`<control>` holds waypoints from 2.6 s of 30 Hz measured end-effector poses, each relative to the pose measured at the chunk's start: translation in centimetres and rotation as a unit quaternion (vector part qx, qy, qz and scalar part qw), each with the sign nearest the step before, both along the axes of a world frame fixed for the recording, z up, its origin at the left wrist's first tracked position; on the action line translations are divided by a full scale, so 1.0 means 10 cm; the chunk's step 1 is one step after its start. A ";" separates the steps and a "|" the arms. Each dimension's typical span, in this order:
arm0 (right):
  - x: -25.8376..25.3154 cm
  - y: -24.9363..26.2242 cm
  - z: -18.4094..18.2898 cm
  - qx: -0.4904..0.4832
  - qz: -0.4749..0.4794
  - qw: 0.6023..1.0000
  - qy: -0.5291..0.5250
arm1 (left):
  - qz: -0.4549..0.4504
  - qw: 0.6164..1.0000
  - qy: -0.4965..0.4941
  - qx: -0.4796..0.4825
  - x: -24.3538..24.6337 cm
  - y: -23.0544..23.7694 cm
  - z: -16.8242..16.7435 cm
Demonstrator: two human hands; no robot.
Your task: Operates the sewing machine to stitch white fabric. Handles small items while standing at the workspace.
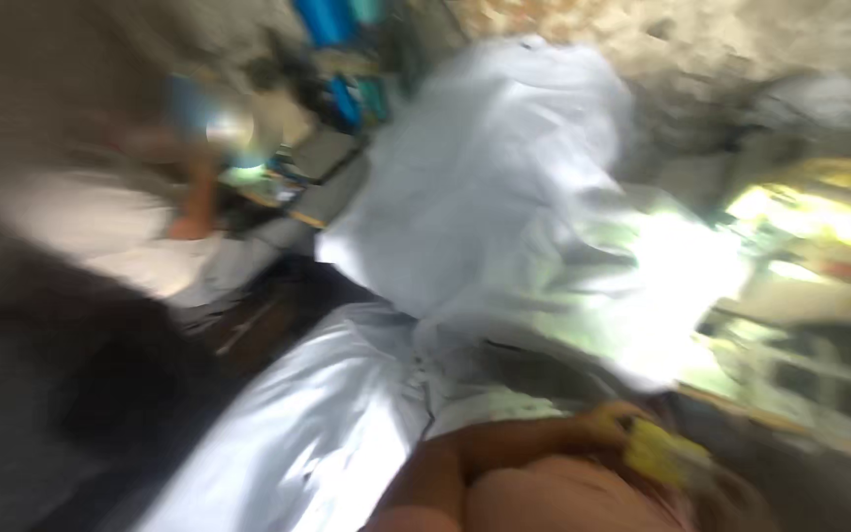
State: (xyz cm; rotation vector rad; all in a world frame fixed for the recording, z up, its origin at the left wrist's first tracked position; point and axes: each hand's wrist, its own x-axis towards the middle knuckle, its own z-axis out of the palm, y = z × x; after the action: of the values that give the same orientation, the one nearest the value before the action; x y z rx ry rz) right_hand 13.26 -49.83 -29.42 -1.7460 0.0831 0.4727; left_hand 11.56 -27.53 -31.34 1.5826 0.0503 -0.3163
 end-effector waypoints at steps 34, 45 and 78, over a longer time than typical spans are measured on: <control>-0.10 -0.26 -0.07 0.053 -0.149 0.987 0.000 | -0.053 0.985 0.159 -0.034 0.28 -0.38 0.07; -0.12 -0.26 -0.02 0.075 -0.166 0.983 0.030 | -0.057 0.981 0.172 -0.075 0.26 -0.36 0.07; -0.10 -0.38 -0.04 0.128 -0.111 0.982 0.080 | -0.083 0.980 0.177 -0.033 0.25 -0.31 0.09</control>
State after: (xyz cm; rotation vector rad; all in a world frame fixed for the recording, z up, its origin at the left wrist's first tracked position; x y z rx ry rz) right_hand 12.31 -53.59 -29.86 -1.4244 0.3151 0.4388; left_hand 14.09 -30.64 -30.44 1.4519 0.1807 -0.7210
